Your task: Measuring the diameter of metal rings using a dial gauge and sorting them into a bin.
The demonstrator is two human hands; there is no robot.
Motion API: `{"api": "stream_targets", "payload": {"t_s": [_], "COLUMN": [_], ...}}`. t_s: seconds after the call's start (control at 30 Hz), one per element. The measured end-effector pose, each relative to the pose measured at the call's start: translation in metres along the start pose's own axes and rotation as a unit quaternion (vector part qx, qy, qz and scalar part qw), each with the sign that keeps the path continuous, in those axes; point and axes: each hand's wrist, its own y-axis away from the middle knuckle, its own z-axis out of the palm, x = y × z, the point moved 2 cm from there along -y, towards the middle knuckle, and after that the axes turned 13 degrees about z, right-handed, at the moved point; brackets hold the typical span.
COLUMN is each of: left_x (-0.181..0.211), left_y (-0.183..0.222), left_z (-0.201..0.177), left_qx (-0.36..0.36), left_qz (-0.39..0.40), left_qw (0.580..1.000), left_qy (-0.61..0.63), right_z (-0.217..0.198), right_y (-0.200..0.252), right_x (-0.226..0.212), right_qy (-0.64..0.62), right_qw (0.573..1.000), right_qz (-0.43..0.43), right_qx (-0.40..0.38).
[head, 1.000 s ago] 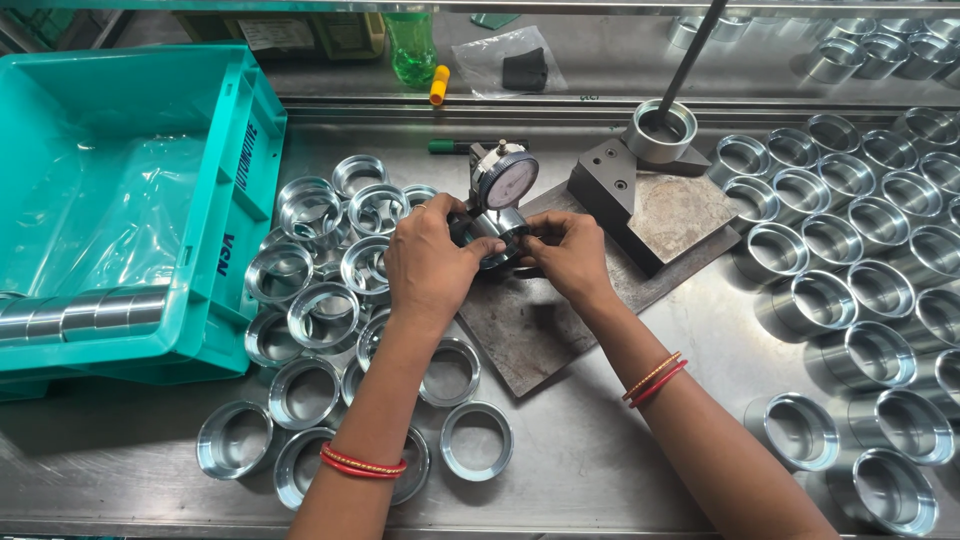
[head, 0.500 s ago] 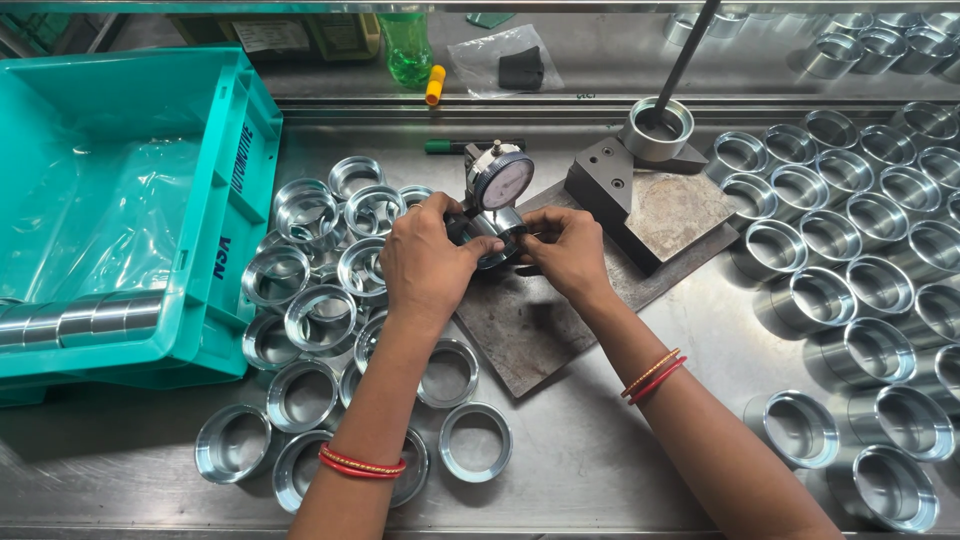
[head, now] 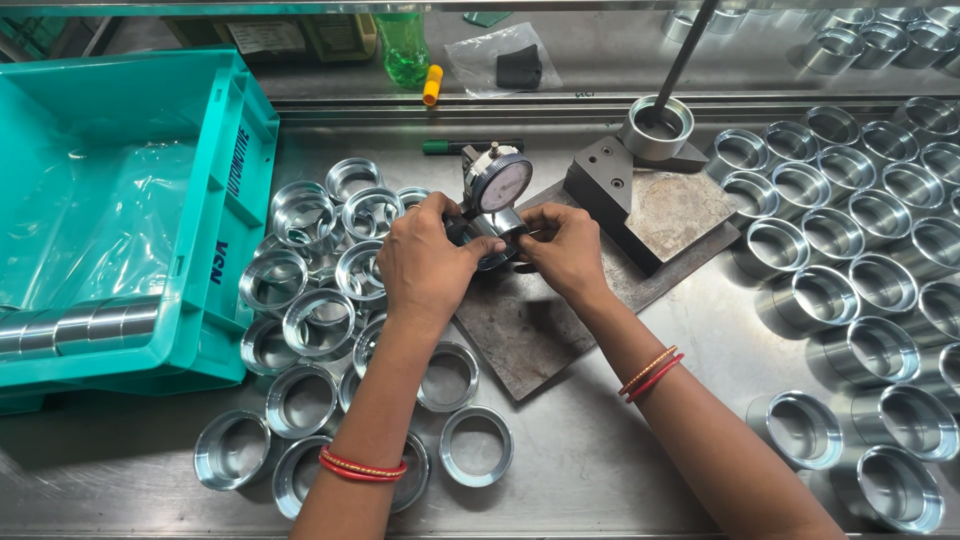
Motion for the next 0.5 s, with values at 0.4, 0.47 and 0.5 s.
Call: {"api": "stream_targets", "payload": {"t_s": [0.4,0.47,0.5], "left_x": [-0.012,-0.028,-0.037], "left_y": [0.021,0.035,0.043], "left_z": [-0.020,-0.034,-0.042], "left_qx": [0.067,0.116,0.133], "left_qz": [0.042,0.062,0.061], "left_qw": [0.996,0.990,0.987], "left_qy": [0.026,0.054,0.072], "right_z": [-0.004,-0.013,-0.016], "right_y": [0.006,0.021,0.031], "right_x": [0.000,-0.004,-0.007], "right_qy": [0.049,0.059,0.074], "right_qw": [0.996,0.996,0.996], "right_qz": [-0.031,-0.029,-0.018], "right_qx": [0.070,0.065,0.037]}}
